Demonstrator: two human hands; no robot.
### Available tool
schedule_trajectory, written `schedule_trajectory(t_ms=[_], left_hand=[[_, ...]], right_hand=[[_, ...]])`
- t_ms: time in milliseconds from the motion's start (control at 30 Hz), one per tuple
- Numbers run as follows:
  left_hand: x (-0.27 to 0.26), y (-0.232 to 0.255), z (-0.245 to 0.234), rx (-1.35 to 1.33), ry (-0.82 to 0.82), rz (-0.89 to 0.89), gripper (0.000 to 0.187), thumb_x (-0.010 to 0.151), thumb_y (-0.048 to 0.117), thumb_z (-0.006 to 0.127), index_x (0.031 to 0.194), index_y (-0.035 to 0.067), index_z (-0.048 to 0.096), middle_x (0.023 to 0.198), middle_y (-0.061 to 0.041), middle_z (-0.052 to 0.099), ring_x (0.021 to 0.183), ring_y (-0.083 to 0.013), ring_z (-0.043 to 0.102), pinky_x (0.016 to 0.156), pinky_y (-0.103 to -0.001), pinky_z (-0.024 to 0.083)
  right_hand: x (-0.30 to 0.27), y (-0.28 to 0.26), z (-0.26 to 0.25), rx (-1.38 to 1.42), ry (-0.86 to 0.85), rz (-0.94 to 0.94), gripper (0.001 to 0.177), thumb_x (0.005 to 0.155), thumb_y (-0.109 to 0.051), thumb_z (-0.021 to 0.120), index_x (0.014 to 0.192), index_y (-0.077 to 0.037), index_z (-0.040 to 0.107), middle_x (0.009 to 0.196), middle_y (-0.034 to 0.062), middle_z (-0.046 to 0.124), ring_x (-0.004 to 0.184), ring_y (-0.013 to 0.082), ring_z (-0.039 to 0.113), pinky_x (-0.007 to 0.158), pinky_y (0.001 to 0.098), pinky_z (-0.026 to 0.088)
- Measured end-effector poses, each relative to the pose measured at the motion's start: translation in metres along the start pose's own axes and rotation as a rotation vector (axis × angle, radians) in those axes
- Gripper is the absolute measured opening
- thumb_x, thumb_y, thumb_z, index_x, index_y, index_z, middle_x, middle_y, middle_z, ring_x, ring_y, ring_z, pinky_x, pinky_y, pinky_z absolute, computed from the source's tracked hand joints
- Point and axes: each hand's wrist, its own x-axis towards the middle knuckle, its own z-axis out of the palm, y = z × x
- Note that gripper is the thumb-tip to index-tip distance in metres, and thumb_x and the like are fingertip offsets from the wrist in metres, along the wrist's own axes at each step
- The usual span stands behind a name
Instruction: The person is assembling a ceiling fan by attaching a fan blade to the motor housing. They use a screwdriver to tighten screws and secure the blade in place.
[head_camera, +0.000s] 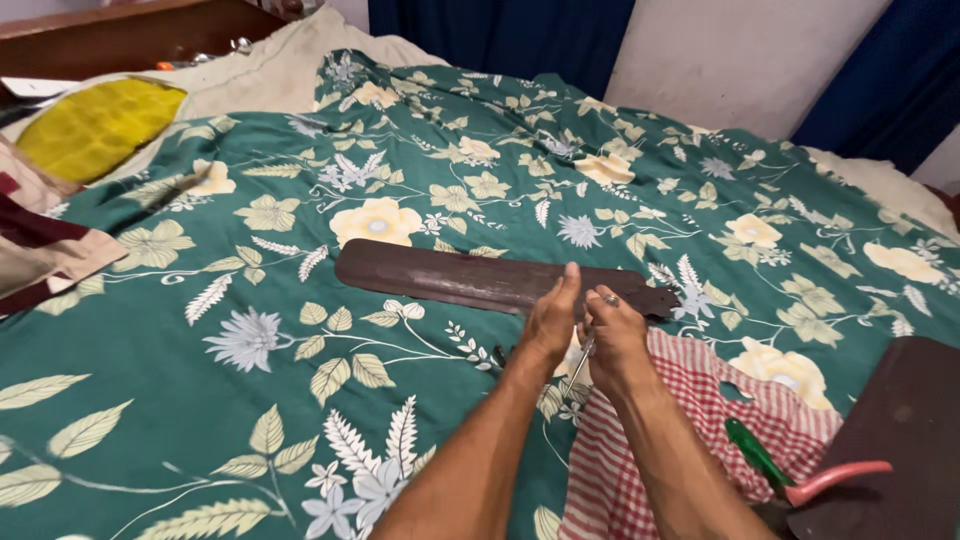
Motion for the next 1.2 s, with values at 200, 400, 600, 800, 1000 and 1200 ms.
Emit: schedule_trajectory(t_ms=[200,400,600,800,1000,1200], left_hand=[[-0.07,0.035,0.026,-0.039,-0.046,-0.048,0.084,0.097,0.069,0.037,0.131,-0.001,0.069,0.097,-0.02,0.07,0.083,-0.0238,0.06,0.075,-0.041,0.047],[-0.131,0.048,0.051,0.044,-0.028,0.029,0.084,0.094,0.07,0.041,0.139,0.001,0.057,0.11,-0.017,0.073,0.098,-0.0248,0.067,0.084,-0.034,0.053],[-0.195,0.053,0.056,0.116,-0.093,0.054,0.087,0.1,0.07,0.035,0.125,-0.006,0.069,0.102,-0.032,0.068,0.097,-0.0398,0.067,0.085,-0.043,0.051],[-0.251,0.068,0.073,0.078,-0.062,0.14,0.08,0.102,0.069,0.041,0.142,0.0,0.049,0.129,-0.024,0.063,0.124,-0.0325,0.062,0.105,-0.038,0.046],[-0.283,0.069,0.088,0.147,-0.107,0.087,0.092,0.092,0.071,0.035,0.144,-0.003,0.055,0.121,-0.03,0.071,0.117,-0.0377,0.066,0.099,-0.04,0.048],[-0.314,0.051,0.097,0.058,-0.139,0.03,0.089,0.098,0.069,0.042,0.149,-0.004,0.043,0.134,-0.028,0.064,0.127,-0.0367,0.065,0.106,-0.038,0.049]], right_hand=[[-0.079,-0.038,0.003,0.068,-0.049,-0.044,0.044,0.098,-0.011,0.062,0.135,0.008,0.045,0.106,0.0002,0.065,0.088,0.0101,0.061,0.077,0.0277,0.049],[-0.158,-0.064,-0.005,0.09,-0.165,-0.124,0.038,0.098,-0.013,0.061,0.133,0.004,0.058,0.112,0.0069,0.068,0.102,0.0171,0.065,0.09,0.0319,0.051],[-0.224,-0.081,-0.02,0.067,-0.144,-0.123,0.041,0.097,-0.011,0.06,0.137,0.002,0.06,0.114,0.0038,0.069,0.1,0.013,0.065,0.089,0.0263,0.051],[-0.279,-0.104,-0.019,0.023,-0.116,-0.142,0.042,0.099,-0.011,0.062,0.138,0.004,0.059,0.114,0.0057,0.07,0.099,0.0129,0.066,0.084,0.0259,0.054],[-0.32,-0.124,-0.024,0.009,-0.073,-0.141,0.043,0.101,-0.012,0.06,0.14,0.003,0.059,0.111,0.0071,0.071,0.094,0.0133,0.067,0.079,0.0246,0.055],[-0.345,-0.123,-0.047,0.035,-0.026,-0.122,0.045,0.1,-0.013,0.061,0.143,0.001,0.055,0.108,0.0049,0.07,0.088,0.0106,0.066,0.073,0.023,0.053]])
